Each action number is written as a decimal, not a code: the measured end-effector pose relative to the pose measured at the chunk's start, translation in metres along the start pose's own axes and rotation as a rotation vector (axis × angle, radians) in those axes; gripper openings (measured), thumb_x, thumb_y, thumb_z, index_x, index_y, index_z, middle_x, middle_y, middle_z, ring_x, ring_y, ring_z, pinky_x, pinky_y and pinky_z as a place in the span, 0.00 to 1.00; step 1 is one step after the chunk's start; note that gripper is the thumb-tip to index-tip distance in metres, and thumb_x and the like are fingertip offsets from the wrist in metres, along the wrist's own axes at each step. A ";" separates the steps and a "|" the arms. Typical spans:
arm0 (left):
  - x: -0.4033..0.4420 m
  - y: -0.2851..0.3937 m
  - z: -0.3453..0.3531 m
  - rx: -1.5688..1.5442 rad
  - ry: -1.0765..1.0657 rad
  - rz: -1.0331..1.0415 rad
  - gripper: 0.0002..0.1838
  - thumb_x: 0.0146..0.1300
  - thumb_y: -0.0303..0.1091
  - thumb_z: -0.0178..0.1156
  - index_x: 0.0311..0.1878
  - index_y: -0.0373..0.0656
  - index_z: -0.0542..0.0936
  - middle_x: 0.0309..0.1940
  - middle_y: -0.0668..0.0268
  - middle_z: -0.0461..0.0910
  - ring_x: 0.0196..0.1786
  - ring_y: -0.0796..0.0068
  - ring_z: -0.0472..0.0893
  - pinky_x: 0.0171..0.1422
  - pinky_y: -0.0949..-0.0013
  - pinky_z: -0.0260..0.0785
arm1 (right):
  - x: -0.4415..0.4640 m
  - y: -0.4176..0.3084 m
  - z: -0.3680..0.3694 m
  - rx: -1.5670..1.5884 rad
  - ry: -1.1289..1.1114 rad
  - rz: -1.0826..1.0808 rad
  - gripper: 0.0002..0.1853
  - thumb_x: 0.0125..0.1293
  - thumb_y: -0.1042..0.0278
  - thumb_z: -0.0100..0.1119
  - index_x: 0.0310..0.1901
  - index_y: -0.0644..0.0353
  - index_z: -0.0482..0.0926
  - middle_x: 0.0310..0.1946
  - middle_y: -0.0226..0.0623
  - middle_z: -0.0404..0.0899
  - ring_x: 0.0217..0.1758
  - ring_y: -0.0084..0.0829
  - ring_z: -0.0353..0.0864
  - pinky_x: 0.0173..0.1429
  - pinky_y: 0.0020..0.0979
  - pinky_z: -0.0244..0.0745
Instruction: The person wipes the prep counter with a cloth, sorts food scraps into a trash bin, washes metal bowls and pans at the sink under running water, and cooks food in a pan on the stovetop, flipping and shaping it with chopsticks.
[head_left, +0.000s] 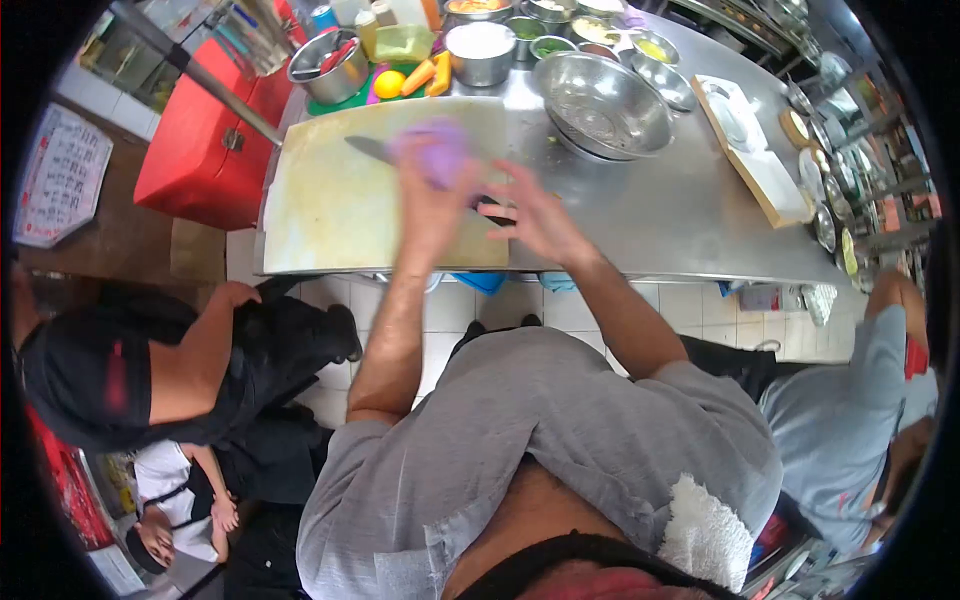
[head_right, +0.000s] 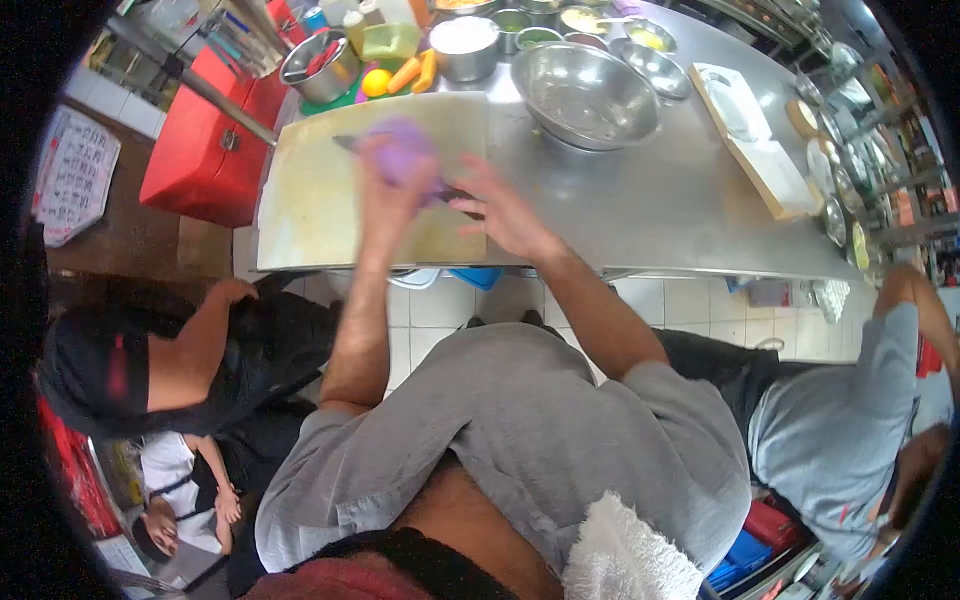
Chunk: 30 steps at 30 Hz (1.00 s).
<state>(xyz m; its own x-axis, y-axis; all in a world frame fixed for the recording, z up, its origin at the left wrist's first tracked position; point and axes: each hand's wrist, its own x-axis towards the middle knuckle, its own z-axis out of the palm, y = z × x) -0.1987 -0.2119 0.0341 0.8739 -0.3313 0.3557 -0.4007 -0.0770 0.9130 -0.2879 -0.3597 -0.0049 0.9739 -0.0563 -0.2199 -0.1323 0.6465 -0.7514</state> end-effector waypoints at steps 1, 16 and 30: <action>-0.010 0.017 0.016 -0.025 -0.247 0.018 0.28 0.53 0.37 0.64 0.56 0.41 0.67 0.52 0.58 0.68 0.52 0.66 0.71 0.55 0.66 0.66 | -0.014 -0.014 0.008 0.149 -0.078 -0.040 0.28 0.65 0.46 0.47 0.61 0.55 0.63 0.55 0.43 0.69 0.56 0.41 0.70 0.56 0.47 0.67; 0.070 -0.031 0.193 -0.520 -0.019 -0.746 0.27 0.51 0.48 0.66 0.41 0.35 0.68 0.27 0.64 0.71 0.21 0.78 0.72 0.18 0.74 0.69 | -0.149 -0.169 -0.282 -1.765 0.394 -0.075 0.37 0.58 0.48 0.56 0.63 0.67 0.59 0.62 0.53 0.59 0.67 0.45 0.58 0.65 0.40 0.59; 0.045 -0.015 0.093 -0.605 0.519 -0.559 0.05 0.52 0.28 0.53 0.34 0.45 0.75 0.26 0.72 0.70 0.23 0.79 0.67 0.23 0.74 0.59 | -0.091 -0.097 -0.326 -1.884 0.850 -0.468 0.28 0.57 0.47 0.56 0.60 0.40 0.67 0.65 0.50 0.55 0.68 0.52 0.52 0.62 0.56 0.52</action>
<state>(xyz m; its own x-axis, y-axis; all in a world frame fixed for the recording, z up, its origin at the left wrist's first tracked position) -0.1789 -0.3133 0.0175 0.9658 0.0730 -0.2489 0.1915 0.4469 0.8739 -0.4235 -0.6655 -0.1144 0.7522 -0.5437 0.3723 -0.4727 -0.8389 -0.2699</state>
